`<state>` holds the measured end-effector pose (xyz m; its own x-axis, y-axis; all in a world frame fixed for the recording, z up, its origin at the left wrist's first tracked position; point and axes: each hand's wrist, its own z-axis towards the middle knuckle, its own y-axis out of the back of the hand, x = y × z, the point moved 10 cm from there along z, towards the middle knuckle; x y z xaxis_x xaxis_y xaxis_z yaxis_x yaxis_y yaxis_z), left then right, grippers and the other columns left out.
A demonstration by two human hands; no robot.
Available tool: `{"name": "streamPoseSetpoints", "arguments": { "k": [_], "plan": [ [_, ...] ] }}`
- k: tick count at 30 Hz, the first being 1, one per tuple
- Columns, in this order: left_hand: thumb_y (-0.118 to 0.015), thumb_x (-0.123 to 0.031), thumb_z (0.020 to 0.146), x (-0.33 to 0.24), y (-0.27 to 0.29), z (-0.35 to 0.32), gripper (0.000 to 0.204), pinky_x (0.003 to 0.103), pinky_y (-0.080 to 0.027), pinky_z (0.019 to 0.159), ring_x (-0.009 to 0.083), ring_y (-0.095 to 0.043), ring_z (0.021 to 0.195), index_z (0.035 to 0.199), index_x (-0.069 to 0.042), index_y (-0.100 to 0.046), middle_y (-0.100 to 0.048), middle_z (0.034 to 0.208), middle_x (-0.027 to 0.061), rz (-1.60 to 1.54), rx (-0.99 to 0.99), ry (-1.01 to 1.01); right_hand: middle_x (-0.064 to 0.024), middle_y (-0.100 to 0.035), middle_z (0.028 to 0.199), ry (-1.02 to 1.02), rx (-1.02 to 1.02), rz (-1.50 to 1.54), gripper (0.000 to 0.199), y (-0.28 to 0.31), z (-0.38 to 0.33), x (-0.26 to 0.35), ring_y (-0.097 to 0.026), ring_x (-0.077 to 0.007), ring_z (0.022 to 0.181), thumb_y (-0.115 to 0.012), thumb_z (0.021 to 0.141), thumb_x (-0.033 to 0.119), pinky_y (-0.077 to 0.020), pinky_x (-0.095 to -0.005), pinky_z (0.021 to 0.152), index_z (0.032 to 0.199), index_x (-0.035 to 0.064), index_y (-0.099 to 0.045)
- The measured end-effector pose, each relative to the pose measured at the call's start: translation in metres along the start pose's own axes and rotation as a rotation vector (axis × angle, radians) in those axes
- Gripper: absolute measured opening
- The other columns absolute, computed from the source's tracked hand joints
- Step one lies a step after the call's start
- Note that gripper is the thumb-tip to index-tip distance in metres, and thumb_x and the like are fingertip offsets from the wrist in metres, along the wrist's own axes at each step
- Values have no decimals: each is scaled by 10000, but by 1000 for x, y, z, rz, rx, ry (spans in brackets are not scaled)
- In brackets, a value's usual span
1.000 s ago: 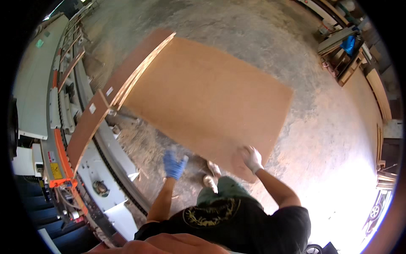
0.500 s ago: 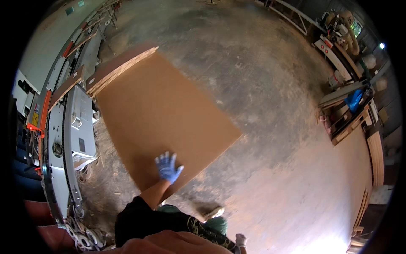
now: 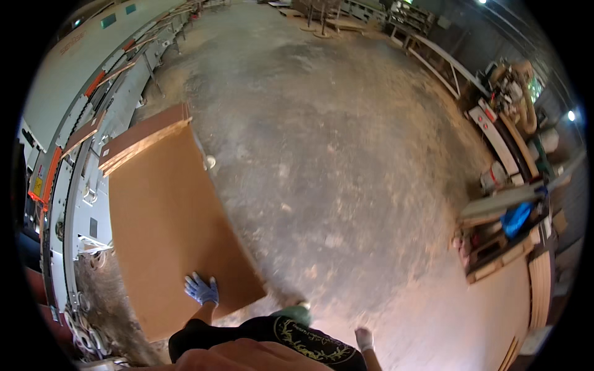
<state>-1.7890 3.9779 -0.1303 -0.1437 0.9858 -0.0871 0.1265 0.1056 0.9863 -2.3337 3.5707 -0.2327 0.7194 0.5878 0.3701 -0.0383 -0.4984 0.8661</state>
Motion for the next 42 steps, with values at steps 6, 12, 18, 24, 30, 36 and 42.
{"name": "streamPoseSetpoints", "arguments": {
  "k": [6,12,18,24,30,36,42],
  "plan": [
    [-548,-481,766,-348,-48,52,803,482,-115,1077,381,-165,1320,1370,-33,-267,-193,1429,222,-121,186,-498,-146,-607,827,-917,144,566,227,85,149,-174,-577,-266,789,-504,822,239,-457,-389,671,819,35,-601],
    [-659,-306,721,-593,-43,158,752,458,-277,1024,410,-282,1254,1348,-98,-300,-244,1398,234,-580,252,-424,-140,-643,946,-655,-173,641,312,271,642,-162,-597,-221,899,-519,848,252,-470,-346,754,941,-26,-627],
    [-658,-268,762,-730,32,317,637,413,-349,986,352,-394,1210,1297,-77,-369,-397,1313,192,-657,329,50,-63,-598,982,258,213,696,371,447,1087,381,-560,-165,882,-570,830,199,-447,-297,770,1132,-16,-553],
    [-623,-303,791,-1081,24,692,608,376,-326,997,315,-399,1202,1286,-35,-393,-421,1286,200,-910,243,-422,-119,-627,1001,179,164,686,341,467,1377,422,-589,-191,920,-566,817,168,-455,-324,822,1105,-14,-576],
    [-606,-313,801,-1451,190,1049,579,374,-346,984,324,-435,1172,1266,-30,-409,-450,1270,182,-900,258,-857,-82,-651,850,71,-258,763,259,648,1799,452,-599,-148,804,-562,829,144,-478,-300,742,1027,-11,-622],
    [-581,-227,839,-1485,92,1435,502,338,-377,964,278,-468,1149,1264,-25,-407,-463,1263,180,-1320,218,1,-107,-605,1014,707,-81,721,326,814,2255,987,-572,-158,941,-605,815,189,-449,-280,818,1103,42,-563],
    [-560,-246,859,-1751,174,1900,429,324,-375,959,266,-477,1147,1220,-38,-458,-504,1222,178,-1289,320,-263,-138,-630,1028,605,259,493,296,771,2575,1225,-600,-219,951,-592,828,171,-456,-315,838,1055,-17,-591]
  ]
}}
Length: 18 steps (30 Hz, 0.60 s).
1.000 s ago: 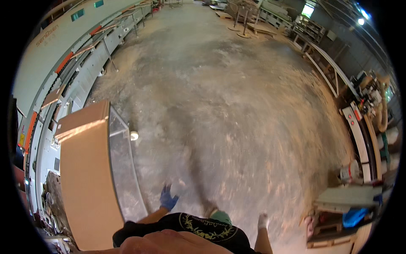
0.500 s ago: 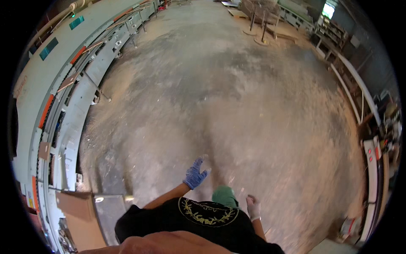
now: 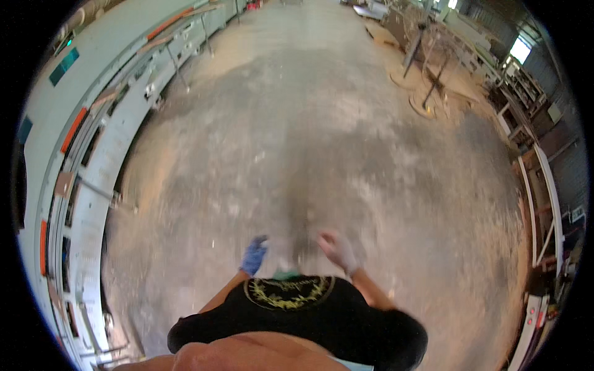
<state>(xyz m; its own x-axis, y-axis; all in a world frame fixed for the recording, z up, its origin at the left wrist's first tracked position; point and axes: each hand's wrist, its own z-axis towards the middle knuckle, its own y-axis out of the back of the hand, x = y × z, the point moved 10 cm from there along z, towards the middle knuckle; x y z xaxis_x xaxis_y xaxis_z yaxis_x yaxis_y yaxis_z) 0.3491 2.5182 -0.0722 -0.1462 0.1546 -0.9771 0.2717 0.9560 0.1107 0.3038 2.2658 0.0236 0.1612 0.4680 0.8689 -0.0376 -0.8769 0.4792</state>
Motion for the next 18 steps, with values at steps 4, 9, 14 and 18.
{"name": "streamPoseSetpoints", "arguments": {
  "k": [4,9,14,18],
  "plan": [
    [-552,-325,858,-216,-104,354,462,341,-370,963,276,-481,1155,1264,-125,-459,-515,1228,136,189,267,-270,-114,-633,987,-337,-378,342,303,136,205,-147,-576,-166,940,-584,849,174,-438,-274,838,1060,-43,-594],
    [-537,-282,875,-228,-62,757,442,332,-379,952,234,-511,1100,1248,-56,-461,-531,1206,140,111,217,-29,-53,-614,1004,-46,-585,254,234,334,697,-46,-551,-122,920,-527,874,146,-421,-251,826,1026,-14,-602],
    [-518,-220,883,-247,54,1116,373,320,-406,914,231,-522,1075,1160,29,-495,-544,1162,163,4,-253,54,-135,-613,1030,500,-241,-20,294,337,1203,170,-576,-229,949,-580,822,164,-436,-301,831,1062,-6,-589],
    [-527,-261,884,-323,40,1480,408,306,-387,936,209,-499,1114,1189,8,-490,-530,1193,155,118,-21,-8,-129,-618,1026,280,-115,50,313,311,1497,129,-582,-220,938,-604,807,171,-447,-307,811,1071,3,-595]
  ]
}}
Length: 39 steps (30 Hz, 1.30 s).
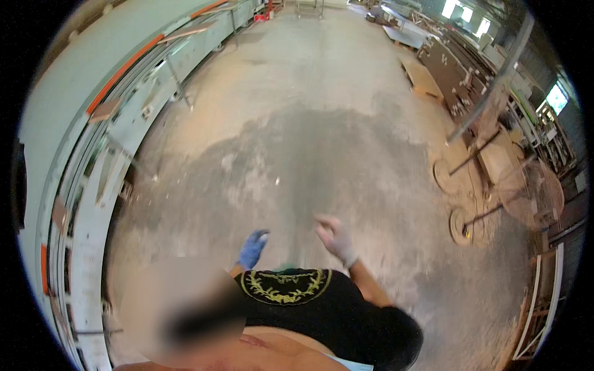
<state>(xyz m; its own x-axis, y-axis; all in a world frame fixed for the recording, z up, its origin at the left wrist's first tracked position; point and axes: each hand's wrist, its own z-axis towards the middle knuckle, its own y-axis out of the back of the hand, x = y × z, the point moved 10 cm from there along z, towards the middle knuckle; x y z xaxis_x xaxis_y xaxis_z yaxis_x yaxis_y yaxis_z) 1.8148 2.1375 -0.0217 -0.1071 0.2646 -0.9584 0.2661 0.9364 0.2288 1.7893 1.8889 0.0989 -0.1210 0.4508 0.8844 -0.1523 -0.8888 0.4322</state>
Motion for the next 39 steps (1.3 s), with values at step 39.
{"name": "streamPoseSetpoints", "arguments": {
  "k": [39],
  "plan": [
    [-566,-322,853,-524,291,3047,512,340,-384,961,241,-495,1132,1239,-11,-438,-518,1208,177,13,-169,-182,-98,-534,1149,-789,-423,697,521,148,2826,-827,-537,-200,1005,-558,847,365,-453,-319,821,1244,51,-432]
  ]
}}
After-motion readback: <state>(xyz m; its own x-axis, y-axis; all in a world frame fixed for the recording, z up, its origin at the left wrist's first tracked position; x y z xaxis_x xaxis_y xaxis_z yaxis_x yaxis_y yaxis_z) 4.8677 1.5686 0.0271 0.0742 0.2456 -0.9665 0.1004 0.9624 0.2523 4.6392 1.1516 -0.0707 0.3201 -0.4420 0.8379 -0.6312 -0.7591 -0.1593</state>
